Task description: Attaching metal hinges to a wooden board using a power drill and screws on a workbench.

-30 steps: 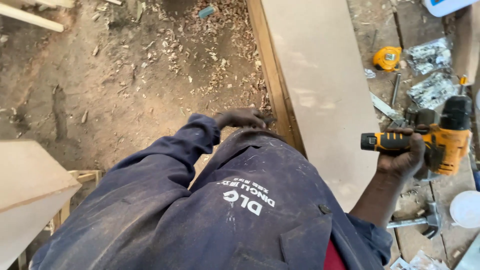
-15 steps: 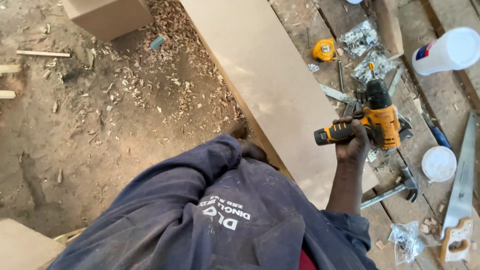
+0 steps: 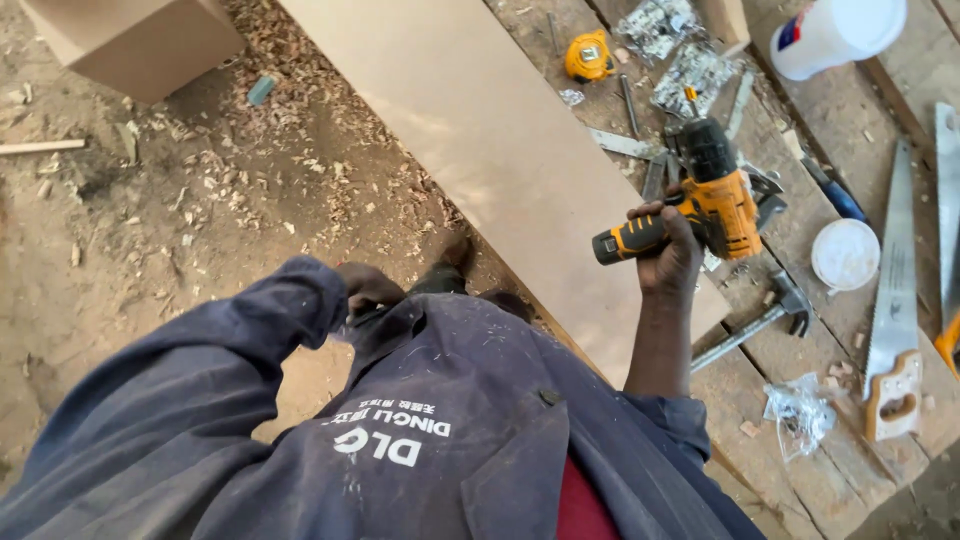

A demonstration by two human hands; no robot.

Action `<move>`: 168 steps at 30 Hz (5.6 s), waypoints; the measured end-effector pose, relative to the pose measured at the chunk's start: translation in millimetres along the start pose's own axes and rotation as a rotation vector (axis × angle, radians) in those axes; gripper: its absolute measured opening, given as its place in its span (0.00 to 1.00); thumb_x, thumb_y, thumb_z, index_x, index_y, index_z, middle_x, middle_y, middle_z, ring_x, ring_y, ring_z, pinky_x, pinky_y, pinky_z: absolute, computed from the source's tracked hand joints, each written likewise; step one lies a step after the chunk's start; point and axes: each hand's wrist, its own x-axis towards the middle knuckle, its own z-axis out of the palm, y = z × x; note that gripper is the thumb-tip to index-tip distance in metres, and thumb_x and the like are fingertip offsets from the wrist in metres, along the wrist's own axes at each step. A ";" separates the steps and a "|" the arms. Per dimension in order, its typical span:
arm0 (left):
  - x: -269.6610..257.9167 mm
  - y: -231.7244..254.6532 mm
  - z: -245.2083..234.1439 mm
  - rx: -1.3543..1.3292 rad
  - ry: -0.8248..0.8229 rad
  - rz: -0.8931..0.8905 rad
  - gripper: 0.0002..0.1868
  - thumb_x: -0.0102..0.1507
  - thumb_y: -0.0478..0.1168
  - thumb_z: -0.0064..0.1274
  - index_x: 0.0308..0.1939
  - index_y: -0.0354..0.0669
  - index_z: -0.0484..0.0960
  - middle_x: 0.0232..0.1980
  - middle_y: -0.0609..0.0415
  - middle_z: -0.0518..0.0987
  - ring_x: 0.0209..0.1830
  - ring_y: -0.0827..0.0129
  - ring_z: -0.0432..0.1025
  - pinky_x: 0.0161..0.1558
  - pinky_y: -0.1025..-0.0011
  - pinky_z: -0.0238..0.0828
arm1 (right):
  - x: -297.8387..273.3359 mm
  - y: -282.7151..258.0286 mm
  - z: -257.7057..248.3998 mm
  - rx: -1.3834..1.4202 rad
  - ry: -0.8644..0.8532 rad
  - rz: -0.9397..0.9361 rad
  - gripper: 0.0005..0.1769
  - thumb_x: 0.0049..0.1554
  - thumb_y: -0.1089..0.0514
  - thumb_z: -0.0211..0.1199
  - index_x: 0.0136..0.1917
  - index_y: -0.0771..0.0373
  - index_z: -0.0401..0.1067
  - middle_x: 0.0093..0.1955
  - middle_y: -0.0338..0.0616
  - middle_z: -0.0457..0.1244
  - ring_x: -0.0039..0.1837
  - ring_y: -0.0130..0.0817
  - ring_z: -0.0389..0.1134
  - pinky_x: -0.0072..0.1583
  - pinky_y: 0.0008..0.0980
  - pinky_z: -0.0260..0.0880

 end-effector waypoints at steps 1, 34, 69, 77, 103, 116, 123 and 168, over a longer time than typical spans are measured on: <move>1.5 0.5 3.8 -0.038 0.020 -0.053 0.32 0.49 0.58 0.74 0.50 0.45 0.90 0.50 0.45 0.86 0.54 0.56 0.81 0.47 0.50 0.81 | -1.9 -1.3 3.1 0.006 0.001 0.000 0.05 0.54 0.63 0.68 0.43 0.63 0.74 0.41 0.42 0.67 0.49 0.37 0.73 0.63 0.47 0.77; 30.3 96.2 -5.0 0.535 -0.295 0.227 0.22 0.55 0.37 0.47 0.51 0.28 0.75 0.44 0.38 0.73 0.46 0.71 0.69 0.49 0.75 0.77 | -13.0 -4.9 -41.1 -0.020 0.037 -0.092 0.17 0.54 0.64 0.69 0.56 0.67 0.70 0.43 0.45 0.65 0.49 0.37 0.73 0.63 0.50 0.78; 103.2 82.1 -1.3 0.514 -0.070 0.199 0.42 0.58 0.79 0.45 0.39 0.44 0.88 0.29 0.38 0.82 0.26 0.50 0.81 0.19 0.57 0.82 | -36.6 -21.5 -30.5 -0.028 0.093 -0.179 0.10 0.55 0.66 0.68 0.49 0.68 0.70 0.42 0.49 0.65 0.48 0.38 0.73 0.62 0.54 0.77; 99.0 128.2 5.2 1.095 0.138 0.540 0.28 0.66 0.60 0.40 0.45 0.45 0.89 0.44 0.44 0.87 0.56 0.53 0.79 0.61 0.56 0.73 | -44.6 -20.0 -27.5 -0.067 0.065 -0.186 0.10 0.55 0.64 0.67 0.49 0.68 0.71 0.42 0.48 0.65 0.49 0.38 0.72 0.62 0.52 0.77; -43.9 350.2 34.9 -1.022 0.059 1.072 0.09 0.56 0.33 0.62 0.35 0.35 0.78 0.29 0.47 0.80 0.22 0.73 0.67 0.22 0.78 0.63 | -54.3 -1.2 -38.0 -0.096 -0.089 -0.207 0.20 0.54 0.64 0.69 0.60 0.65 0.70 0.54 0.43 0.66 0.50 0.38 0.73 0.57 0.43 0.77; -5.5 353.5 40.1 -0.939 0.025 1.353 0.14 0.57 0.37 0.62 0.23 0.49 0.71 0.22 0.58 0.70 0.21 0.76 0.64 0.20 0.77 0.60 | -63.7 4.8 -38.9 0.035 -0.114 -0.066 0.23 0.54 0.58 0.71 0.61 0.63 0.67 0.43 0.44 0.67 0.49 0.35 0.69 0.56 0.39 0.73; -7.1 350.8 47.1 -0.792 -0.003 1.439 0.10 0.62 0.38 0.60 0.27 0.45 0.76 0.28 0.54 0.79 0.23 0.75 0.68 0.26 0.77 0.66 | -71.7 -0.8 -48.7 0.112 -0.103 -0.030 0.22 0.55 0.55 0.70 0.60 0.61 0.67 0.42 0.38 0.65 0.48 0.32 0.67 0.54 0.37 0.70; 149.0 342.9 184.6 0.211 0.664 1.491 0.32 0.56 0.26 0.65 0.58 0.44 0.65 0.41 0.57 0.82 0.49 0.58 0.75 0.48 0.64 0.82 | -142.6 -172.5 -48.3 -1.162 0.499 0.329 0.10 0.61 0.57 0.65 0.54 0.62 0.72 0.43 0.41 0.67 0.40 0.29 0.69 0.45 0.29 0.75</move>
